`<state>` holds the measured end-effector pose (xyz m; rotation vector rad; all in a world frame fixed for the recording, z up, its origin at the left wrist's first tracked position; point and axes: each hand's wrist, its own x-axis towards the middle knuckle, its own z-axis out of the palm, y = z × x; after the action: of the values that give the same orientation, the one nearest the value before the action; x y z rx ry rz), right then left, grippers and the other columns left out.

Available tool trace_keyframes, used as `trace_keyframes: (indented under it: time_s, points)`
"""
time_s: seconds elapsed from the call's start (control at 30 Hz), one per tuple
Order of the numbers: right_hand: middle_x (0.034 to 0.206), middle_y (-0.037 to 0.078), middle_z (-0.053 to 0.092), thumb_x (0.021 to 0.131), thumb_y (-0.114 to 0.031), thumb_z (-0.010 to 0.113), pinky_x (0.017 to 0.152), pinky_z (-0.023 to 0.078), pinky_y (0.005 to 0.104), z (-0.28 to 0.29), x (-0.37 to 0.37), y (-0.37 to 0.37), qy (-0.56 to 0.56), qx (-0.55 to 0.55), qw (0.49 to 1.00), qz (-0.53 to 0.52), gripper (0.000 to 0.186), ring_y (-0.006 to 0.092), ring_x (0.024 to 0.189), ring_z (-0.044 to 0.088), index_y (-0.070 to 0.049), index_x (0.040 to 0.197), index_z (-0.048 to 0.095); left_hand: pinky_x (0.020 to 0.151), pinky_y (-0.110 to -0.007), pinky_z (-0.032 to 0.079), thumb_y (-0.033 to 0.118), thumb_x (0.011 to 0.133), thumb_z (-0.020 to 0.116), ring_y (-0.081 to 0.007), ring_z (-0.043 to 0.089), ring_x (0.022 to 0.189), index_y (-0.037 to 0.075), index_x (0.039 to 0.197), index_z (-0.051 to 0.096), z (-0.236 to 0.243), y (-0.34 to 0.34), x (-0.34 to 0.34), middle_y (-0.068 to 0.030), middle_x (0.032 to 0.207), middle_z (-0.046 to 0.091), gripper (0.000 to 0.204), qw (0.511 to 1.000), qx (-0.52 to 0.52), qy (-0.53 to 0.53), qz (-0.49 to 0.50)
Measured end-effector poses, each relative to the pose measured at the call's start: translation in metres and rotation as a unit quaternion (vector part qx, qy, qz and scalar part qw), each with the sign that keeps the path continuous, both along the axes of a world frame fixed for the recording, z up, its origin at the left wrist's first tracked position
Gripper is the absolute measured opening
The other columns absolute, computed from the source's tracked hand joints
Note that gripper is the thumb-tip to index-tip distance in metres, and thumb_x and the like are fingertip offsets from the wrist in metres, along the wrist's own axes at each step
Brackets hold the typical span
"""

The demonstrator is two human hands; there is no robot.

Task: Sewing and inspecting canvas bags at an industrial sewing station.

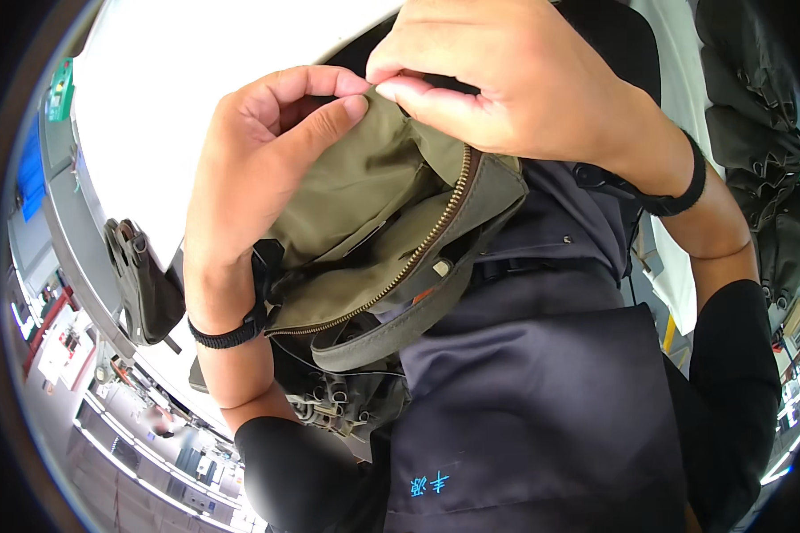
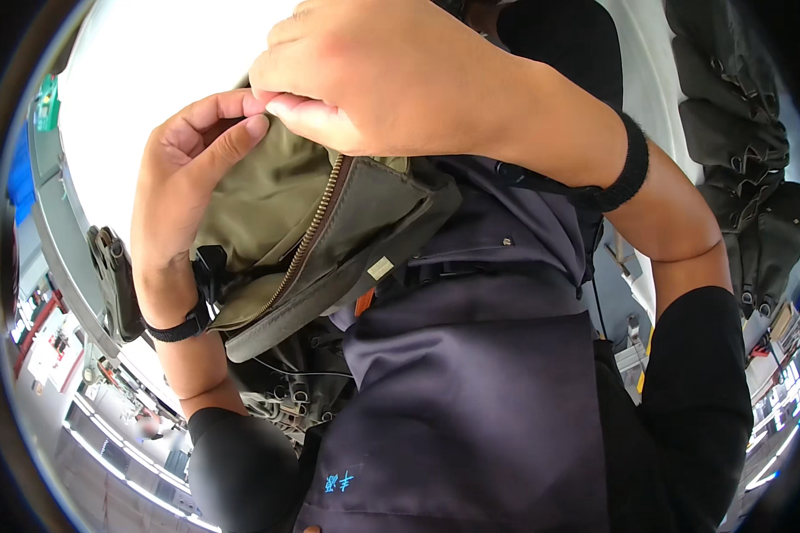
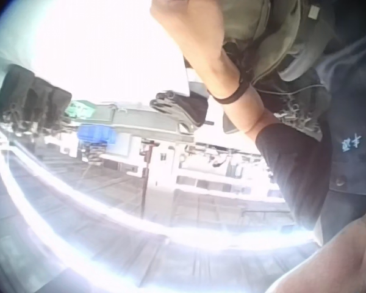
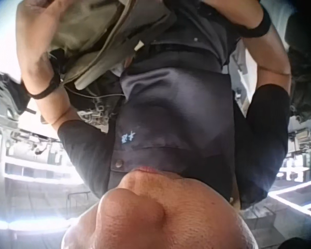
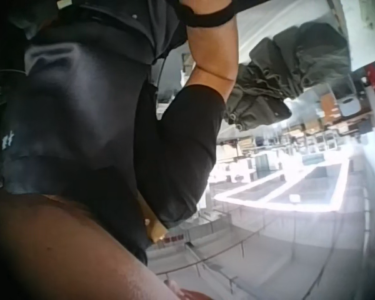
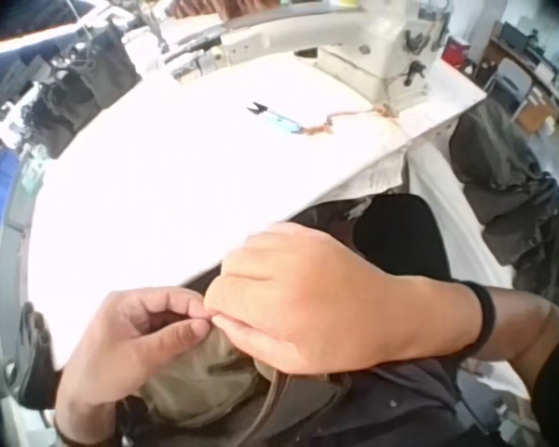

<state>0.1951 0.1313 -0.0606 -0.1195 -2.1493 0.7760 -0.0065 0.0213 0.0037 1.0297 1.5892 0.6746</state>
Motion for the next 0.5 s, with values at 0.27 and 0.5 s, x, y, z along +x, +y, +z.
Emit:
trace_keyframes:
  time_s: [0.27,0.5]
  points:
    - [0.078,0.008,0.056,0.081,-0.013,0.069,0.071,0.046,0.0381,0.014,0.000,0.002,-0.073,0.139,0.988,-0.001,0.012,0.0273,0.075,0.058,-0.006,0.081,0.059,0.080,-0.020,0.049,0.008,0.097,0.070,-0.0039,0.062,0.086,-0.001,0.106,0.072,0.001,-0.004,0.004,0.0030,0.094,0.069,0.013,1.000,0.029,-0.008,-0.004]
    - [0.073,0.011,0.057,0.080,-0.012,0.068,0.067,0.049,0.0402,0.015,-0.007,0.011,-0.068,0.094,0.992,0.048,0.012,0.0306,0.069,0.059,-0.004,0.079,0.059,0.081,-0.020,0.049,0.005,0.099,0.068,-0.0034,0.060,0.086,-0.001,0.107,0.071,0.005,-0.011,0.010,0.0035,0.094,0.069,0.011,0.997,0.076,0.019,-0.023]
